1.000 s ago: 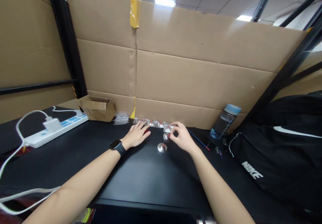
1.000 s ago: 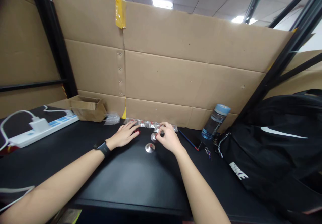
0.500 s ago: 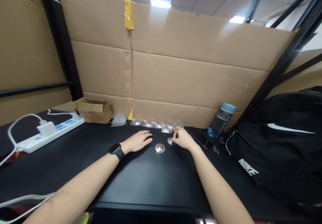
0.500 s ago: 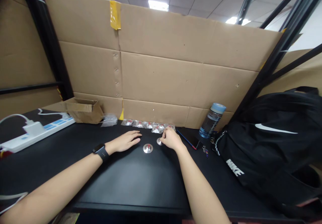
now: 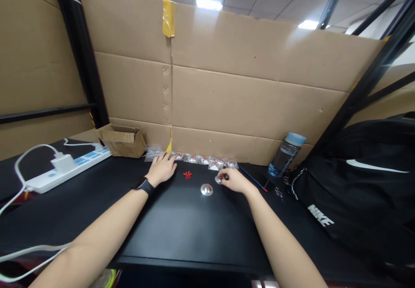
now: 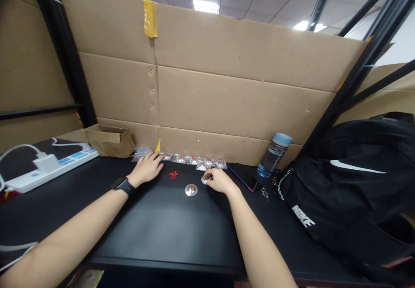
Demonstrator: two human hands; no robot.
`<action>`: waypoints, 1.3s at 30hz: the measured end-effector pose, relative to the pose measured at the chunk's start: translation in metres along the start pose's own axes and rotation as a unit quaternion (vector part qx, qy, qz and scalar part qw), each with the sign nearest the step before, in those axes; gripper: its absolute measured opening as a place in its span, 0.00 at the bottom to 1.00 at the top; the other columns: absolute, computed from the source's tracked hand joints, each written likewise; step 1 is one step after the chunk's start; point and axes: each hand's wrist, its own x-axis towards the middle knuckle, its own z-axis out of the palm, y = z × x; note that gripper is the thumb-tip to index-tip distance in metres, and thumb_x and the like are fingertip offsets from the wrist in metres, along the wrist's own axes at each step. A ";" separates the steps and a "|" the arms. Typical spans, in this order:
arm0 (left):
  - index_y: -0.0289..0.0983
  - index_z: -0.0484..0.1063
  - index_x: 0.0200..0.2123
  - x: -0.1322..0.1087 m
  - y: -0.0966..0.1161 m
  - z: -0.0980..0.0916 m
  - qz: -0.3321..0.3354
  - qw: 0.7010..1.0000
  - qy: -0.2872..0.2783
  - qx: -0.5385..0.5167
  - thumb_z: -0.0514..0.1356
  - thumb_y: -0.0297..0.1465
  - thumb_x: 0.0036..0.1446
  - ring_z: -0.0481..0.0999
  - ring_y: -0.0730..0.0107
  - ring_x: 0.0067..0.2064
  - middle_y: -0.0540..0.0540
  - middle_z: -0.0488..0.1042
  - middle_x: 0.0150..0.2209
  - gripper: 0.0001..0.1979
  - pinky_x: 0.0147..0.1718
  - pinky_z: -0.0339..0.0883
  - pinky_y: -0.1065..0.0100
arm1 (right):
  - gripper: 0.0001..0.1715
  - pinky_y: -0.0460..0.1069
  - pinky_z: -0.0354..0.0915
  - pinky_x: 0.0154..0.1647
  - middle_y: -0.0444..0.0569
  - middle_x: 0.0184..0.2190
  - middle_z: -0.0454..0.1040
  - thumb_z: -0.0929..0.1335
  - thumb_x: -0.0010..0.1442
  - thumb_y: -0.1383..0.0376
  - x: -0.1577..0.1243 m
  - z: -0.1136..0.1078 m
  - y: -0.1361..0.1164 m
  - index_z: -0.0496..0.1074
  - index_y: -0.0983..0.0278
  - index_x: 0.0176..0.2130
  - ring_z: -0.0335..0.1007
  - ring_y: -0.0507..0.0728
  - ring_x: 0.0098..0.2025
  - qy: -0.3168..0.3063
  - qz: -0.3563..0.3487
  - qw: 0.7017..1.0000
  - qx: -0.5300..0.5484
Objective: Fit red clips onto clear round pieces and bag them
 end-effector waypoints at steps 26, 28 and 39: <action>0.39 0.65 0.57 0.004 -0.023 -0.024 -0.038 0.998 0.020 0.050 0.50 0.19 0.58 0.78 0.53 0.47 0.36 0.70 0.53 0.25 0.43 0.72 0.59 | 0.13 0.47 0.64 0.38 0.48 0.37 0.81 0.69 0.55 0.69 -0.001 -0.001 -0.001 0.80 0.62 0.40 0.74 0.55 0.35 -0.021 -0.002 1.000 -0.009; 0.38 0.66 0.54 0.003 -0.025 -0.030 -0.058 0.996 0.015 0.064 0.51 0.23 0.59 0.79 0.51 0.45 0.35 0.70 0.52 0.20 0.41 0.72 0.57 | 0.13 0.46 0.65 0.38 0.48 0.37 0.81 0.69 0.55 0.68 -0.001 -0.001 -0.002 0.80 0.62 0.40 0.74 0.55 0.36 -0.024 -0.002 1.000 -0.008; 0.35 0.69 0.48 0.008 -0.044 -0.030 -0.141 0.988 -0.044 0.051 0.54 0.28 0.59 0.80 0.49 0.44 0.35 0.77 0.42 0.14 0.41 0.71 0.59 | 0.12 0.46 0.64 0.38 0.49 0.37 0.80 0.70 0.55 0.67 -0.002 -0.002 -0.002 0.80 0.63 0.41 0.74 0.55 0.36 -0.029 -0.004 1.000 -0.010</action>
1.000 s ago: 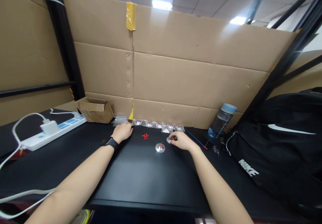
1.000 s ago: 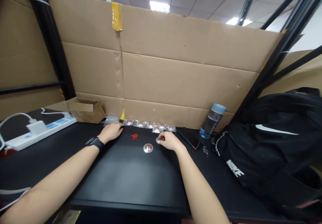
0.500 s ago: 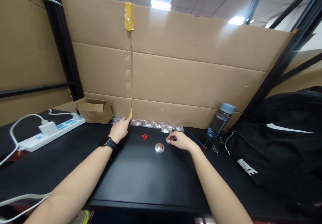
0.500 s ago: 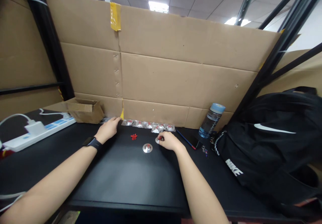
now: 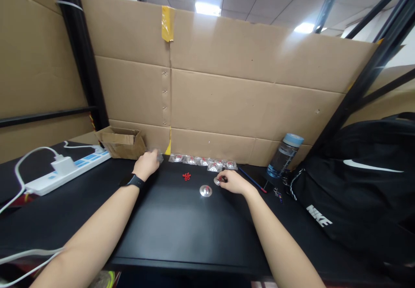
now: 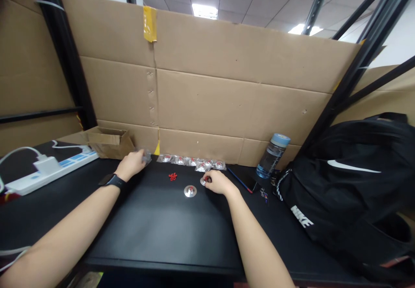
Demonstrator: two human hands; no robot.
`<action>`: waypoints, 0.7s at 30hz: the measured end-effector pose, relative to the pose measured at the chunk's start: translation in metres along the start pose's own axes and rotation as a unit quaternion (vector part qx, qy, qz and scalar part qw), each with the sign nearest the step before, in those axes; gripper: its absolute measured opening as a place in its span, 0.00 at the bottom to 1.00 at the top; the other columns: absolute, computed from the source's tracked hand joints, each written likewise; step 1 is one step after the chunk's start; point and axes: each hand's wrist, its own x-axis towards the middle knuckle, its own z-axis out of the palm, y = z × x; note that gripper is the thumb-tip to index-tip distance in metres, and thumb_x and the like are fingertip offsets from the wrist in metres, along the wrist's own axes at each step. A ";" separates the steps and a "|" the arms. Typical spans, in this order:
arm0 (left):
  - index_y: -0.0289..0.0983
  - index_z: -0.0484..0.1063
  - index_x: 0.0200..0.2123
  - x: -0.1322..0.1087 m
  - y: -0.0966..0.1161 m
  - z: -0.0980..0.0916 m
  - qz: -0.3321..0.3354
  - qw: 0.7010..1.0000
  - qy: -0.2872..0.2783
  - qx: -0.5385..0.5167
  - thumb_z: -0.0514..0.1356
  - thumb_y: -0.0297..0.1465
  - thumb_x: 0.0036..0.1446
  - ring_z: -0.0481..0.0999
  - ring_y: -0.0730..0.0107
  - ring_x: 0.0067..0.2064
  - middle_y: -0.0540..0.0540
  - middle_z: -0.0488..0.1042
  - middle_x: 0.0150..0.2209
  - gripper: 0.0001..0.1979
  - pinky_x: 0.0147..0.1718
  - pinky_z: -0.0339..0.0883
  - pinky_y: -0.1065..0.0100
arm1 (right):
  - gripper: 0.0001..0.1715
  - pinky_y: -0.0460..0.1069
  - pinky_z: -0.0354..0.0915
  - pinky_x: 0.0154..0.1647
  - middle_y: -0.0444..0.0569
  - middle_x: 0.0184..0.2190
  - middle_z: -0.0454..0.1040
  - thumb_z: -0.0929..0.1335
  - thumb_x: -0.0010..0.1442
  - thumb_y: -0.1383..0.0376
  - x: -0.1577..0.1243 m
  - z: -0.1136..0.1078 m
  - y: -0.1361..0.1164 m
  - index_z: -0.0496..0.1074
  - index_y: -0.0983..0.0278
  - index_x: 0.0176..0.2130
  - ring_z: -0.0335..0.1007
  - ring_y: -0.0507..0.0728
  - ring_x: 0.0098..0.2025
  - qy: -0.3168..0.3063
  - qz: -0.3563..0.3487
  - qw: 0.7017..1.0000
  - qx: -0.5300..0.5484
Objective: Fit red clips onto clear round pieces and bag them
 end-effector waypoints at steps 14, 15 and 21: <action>0.40 0.64 0.58 -0.047 0.069 -0.041 0.252 0.865 0.290 -0.323 0.57 0.32 0.66 0.78 0.67 0.44 0.41 0.69 0.56 0.18 0.48 0.73 0.64 | 0.11 0.47 0.66 0.40 0.50 0.38 0.81 0.71 0.56 0.67 0.000 0.000 -0.003 0.80 0.63 0.41 0.75 0.56 0.38 0.005 0.006 1.000 -0.009; 0.40 0.67 0.53 -0.052 0.079 -0.032 0.292 0.862 0.264 -0.319 0.55 0.31 0.67 0.78 0.67 0.44 0.43 0.74 0.50 0.13 0.48 0.72 0.65 | 0.12 0.47 0.66 0.41 0.50 0.38 0.81 0.71 0.56 0.67 0.000 0.000 -0.003 0.80 0.63 0.41 0.75 0.56 0.38 0.004 0.006 1.000 -0.008; 0.39 0.71 0.38 -0.060 0.113 0.004 0.347 0.904 0.125 -0.217 0.50 0.29 0.68 0.79 0.66 0.36 0.45 0.77 0.36 0.10 0.37 0.69 0.70 | 0.18 0.56 0.62 0.58 0.54 0.52 0.75 0.72 0.53 0.68 -0.003 -0.005 -0.010 0.78 0.62 0.46 0.70 0.63 0.55 0.060 -0.047 0.997 -0.033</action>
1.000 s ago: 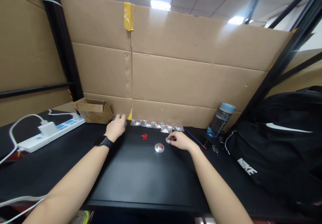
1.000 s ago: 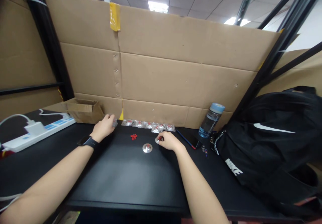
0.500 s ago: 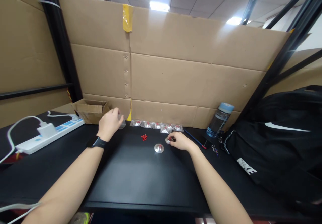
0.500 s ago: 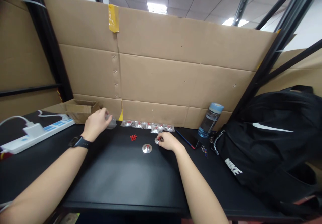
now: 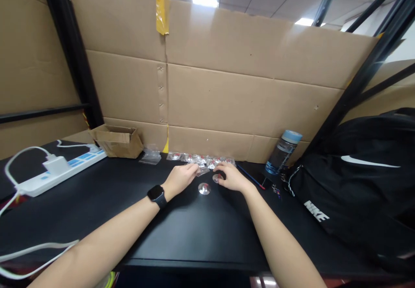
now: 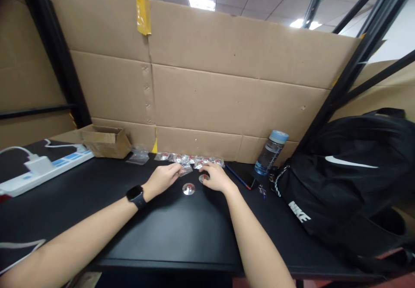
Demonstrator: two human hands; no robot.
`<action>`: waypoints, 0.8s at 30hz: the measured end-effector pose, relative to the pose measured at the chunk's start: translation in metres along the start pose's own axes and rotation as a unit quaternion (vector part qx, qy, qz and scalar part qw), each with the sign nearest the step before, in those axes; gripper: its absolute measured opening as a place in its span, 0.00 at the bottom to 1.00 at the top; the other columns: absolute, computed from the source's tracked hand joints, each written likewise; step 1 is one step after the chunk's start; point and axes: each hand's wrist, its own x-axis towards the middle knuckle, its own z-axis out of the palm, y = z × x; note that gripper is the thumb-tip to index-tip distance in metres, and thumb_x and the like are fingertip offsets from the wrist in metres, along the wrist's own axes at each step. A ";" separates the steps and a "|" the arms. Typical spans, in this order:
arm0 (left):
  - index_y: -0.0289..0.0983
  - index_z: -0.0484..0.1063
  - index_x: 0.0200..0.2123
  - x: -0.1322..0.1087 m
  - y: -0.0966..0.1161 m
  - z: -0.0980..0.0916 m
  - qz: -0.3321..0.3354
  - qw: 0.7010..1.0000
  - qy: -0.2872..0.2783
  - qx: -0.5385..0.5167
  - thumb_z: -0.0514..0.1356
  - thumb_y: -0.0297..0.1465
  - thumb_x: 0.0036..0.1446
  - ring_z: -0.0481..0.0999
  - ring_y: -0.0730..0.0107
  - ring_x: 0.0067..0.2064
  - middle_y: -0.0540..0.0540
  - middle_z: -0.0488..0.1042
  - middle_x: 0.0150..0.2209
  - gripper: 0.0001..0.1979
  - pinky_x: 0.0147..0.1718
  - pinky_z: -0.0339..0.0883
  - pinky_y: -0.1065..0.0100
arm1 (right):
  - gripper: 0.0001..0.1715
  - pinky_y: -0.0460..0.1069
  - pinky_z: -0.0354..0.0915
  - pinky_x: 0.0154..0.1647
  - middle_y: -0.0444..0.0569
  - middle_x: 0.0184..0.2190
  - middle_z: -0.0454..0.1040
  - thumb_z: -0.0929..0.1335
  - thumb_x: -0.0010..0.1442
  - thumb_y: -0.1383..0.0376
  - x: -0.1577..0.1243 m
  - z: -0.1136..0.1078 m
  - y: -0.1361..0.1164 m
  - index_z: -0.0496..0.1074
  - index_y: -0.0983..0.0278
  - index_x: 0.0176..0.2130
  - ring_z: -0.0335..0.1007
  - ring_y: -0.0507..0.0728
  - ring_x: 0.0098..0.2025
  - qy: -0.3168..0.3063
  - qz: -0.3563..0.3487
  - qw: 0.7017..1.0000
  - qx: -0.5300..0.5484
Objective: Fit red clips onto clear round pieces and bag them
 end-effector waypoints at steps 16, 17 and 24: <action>0.41 0.62 0.48 0.003 0.038 -0.020 -0.184 0.866 0.139 -0.443 0.67 0.38 0.55 0.81 0.66 0.36 0.48 0.79 0.35 0.21 0.35 0.72 0.68 | 0.20 0.54 0.69 0.53 0.55 0.60 0.67 0.68 0.63 0.61 0.005 0.026 -0.081 0.73 0.59 0.55 0.66 0.61 0.60 0.170 -0.008 0.958 0.229; 0.41 0.62 0.47 0.003 0.039 -0.020 -0.175 0.863 0.137 -0.453 0.67 0.37 0.55 0.81 0.66 0.36 0.48 0.79 0.35 0.21 0.36 0.72 0.69 | 0.17 0.54 0.69 0.52 0.54 0.56 0.71 0.67 0.63 0.61 0.005 0.025 -0.081 0.75 0.59 0.52 0.68 0.60 0.57 0.176 -0.010 0.954 0.241; 0.41 0.62 0.50 0.005 0.032 -0.025 -0.170 0.890 0.189 -0.378 0.66 0.31 0.56 0.78 0.67 0.41 0.48 0.77 0.39 0.21 0.44 0.69 0.66 | 0.11 0.50 0.70 0.38 0.50 0.33 0.79 0.70 0.58 0.59 0.008 0.009 -0.064 0.76 0.65 0.36 0.74 0.57 0.35 0.209 0.043 0.923 0.321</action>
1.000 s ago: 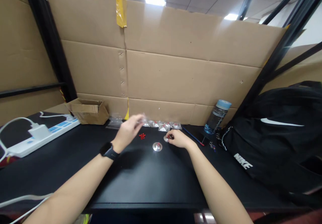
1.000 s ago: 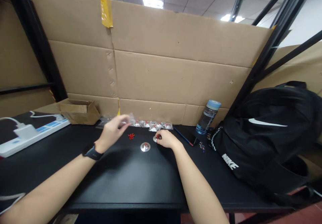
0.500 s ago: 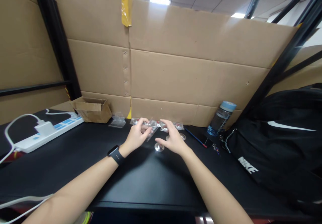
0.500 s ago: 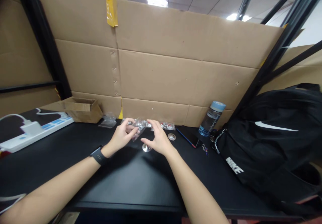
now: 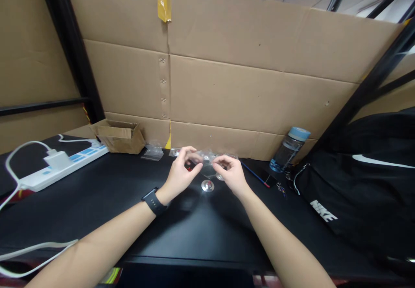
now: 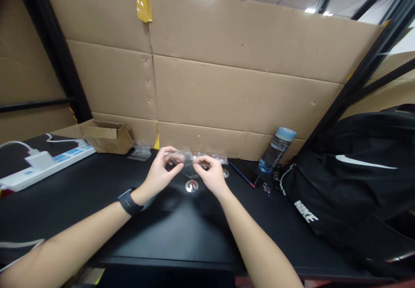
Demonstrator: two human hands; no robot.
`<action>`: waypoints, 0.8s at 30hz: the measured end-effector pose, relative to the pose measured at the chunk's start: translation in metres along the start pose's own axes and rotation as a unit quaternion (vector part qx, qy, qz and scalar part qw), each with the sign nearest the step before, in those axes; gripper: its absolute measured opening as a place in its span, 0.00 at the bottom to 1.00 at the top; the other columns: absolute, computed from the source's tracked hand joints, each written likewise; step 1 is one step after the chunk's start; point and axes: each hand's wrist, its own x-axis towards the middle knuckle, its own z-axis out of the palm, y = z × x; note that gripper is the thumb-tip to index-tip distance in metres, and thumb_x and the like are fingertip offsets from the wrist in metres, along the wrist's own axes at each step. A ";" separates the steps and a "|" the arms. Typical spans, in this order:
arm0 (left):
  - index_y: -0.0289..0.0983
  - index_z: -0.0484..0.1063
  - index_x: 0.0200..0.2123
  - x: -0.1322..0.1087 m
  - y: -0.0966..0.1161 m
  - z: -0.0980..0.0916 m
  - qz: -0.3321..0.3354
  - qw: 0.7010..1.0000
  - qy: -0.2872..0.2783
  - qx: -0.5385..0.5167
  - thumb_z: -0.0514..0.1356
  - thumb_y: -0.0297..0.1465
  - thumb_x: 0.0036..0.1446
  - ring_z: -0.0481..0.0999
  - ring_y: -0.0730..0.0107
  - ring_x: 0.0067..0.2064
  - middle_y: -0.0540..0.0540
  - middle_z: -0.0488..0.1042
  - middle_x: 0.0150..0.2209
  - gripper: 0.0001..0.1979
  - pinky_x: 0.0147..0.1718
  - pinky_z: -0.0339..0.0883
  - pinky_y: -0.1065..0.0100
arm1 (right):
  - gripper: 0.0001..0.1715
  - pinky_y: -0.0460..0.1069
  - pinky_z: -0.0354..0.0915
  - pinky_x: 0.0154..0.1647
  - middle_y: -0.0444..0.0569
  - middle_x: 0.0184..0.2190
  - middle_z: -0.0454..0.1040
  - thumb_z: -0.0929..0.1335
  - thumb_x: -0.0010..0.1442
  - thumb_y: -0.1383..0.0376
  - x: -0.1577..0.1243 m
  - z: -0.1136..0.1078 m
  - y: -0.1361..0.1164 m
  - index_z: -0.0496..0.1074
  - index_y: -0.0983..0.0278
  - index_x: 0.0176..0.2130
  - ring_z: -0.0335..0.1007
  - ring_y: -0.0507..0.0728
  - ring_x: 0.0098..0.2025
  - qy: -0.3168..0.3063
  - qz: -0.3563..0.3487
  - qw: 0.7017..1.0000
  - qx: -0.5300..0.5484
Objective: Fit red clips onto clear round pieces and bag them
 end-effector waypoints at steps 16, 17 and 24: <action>0.37 0.69 0.49 0.005 -0.025 0.002 -0.077 0.988 -0.072 -0.113 0.61 0.34 0.61 0.77 0.63 0.52 0.40 0.75 0.50 0.14 0.51 0.72 0.61 | 0.17 0.59 0.58 0.64 0.49 0.57 0.72 0.63 0.66 0.66 -0.012 0.011 -0.012 0.75 0.57 0.51 0.66 0.59 0.60 -0.074 -0.178 0.965 -0.176; 0.37 0.69 0.48 0.006 -0.030 -0.001 -0.076 0.992 -0.057 -0.085 0.61 0.33 0.60 0.78 0.64 0.50 0.41 0.76 0.48 0.13 0.50 0.73 0.62 | 0.18 0.59 0.58 0.64 0.50 0.57 0.72 0.62 0.67 0.66 -0.011 0.006 -0.009 0.75 0.57 0.51 0.65 0.60 0.60 -0.080 -0.170 0.961 -0.202; 0.41 0.59 0.57 0.008 -0.057 -0.018 -0.080 0.967 -0.081 0.226 0.61 0.30 0.56 0.80 0.65 0.32 0.51 0.79 0.31 0.26 0.37 0.69 0.67 | 0.27 0.57 0.64 0.55 0.57 0.59 0.69 0.72 0.55 0.63 -0.003 -0.029 0.026 0.73 0.59 0.55 0.67 0.68 0.56 -0.229 0.010 0.883 -0.409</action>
